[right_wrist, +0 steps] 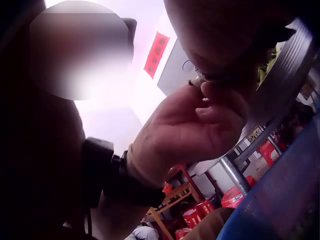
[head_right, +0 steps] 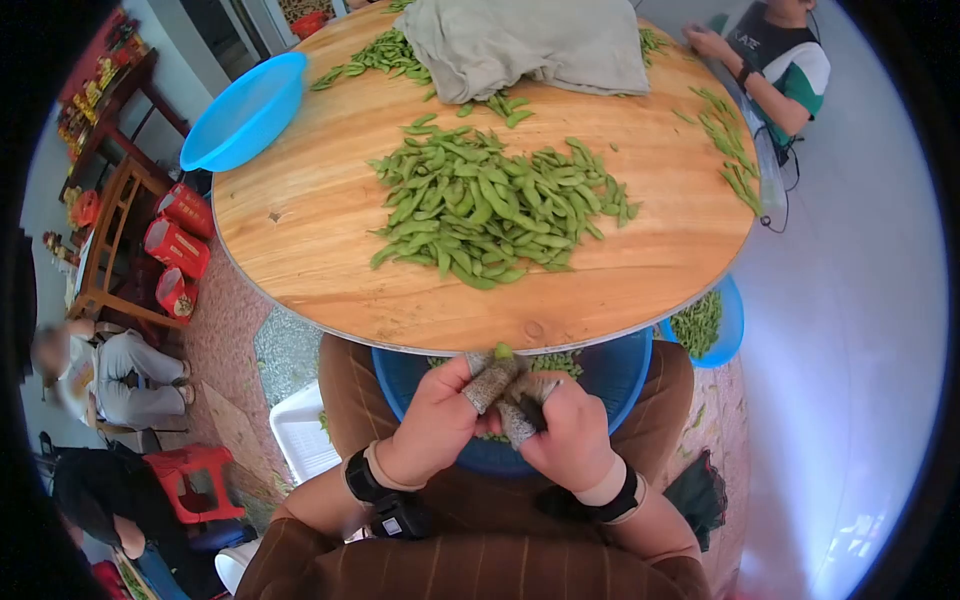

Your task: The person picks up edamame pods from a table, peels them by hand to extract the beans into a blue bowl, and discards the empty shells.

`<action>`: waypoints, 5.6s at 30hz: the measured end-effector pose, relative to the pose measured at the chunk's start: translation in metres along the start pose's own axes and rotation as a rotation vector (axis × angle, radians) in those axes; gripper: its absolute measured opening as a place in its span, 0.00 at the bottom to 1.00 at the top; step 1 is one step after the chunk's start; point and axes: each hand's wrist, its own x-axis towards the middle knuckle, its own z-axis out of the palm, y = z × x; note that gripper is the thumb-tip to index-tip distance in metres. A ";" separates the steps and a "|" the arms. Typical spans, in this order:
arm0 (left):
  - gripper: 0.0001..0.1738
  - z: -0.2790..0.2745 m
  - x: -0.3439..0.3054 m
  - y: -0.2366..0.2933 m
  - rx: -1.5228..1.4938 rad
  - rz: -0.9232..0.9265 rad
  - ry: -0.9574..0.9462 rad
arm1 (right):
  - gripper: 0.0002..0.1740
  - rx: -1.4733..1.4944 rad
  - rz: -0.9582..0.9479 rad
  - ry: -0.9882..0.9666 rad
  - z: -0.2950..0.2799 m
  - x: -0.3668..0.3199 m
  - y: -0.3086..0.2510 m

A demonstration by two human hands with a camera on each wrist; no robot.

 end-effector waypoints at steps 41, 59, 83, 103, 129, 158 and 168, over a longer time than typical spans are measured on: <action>0.11 -0.050 0.004 -0.043 -0.149 -0.367 -0.078 | 0.17 0.558 0.443 -0.311 0.001 -0.021 0.039; 0.15 -0.076 -0.016 -0.069 -0.558 -0.345 -0.540 | 0.16 0.418 0.212 -0.580 -0.001 0.002 0.011; 0.13 -0.138 -0.105 0.007 0.838 -0.005 0.425 | 0.17 -0.225 -0.051 -0.146 0.003 0.075 0.002; 0.08 -0.040 -0.024 0.005 1.211 0.583 0.152 | 0.10 -0.262 0.044 -0.095 0.021 0.080 0.006; 0.14 -0.021 -0.022 -0.001 0.355 0.037 -0.186 | 0.23 0.665 0.502 -0.619 -0.031 0.023 -0.002; 0.11 -0.031 -0.011 -0.020 1.430 0.456 -0.045 | 0.14 1.094 0.975 -0.621 -0.010 -0.008 0.008; 0.12 -0.047 -0.012 -0.011 0.093 -0.268 -0.144 | 0.19 1.347 0.966 -0.624 -0.017 -0.014 0.020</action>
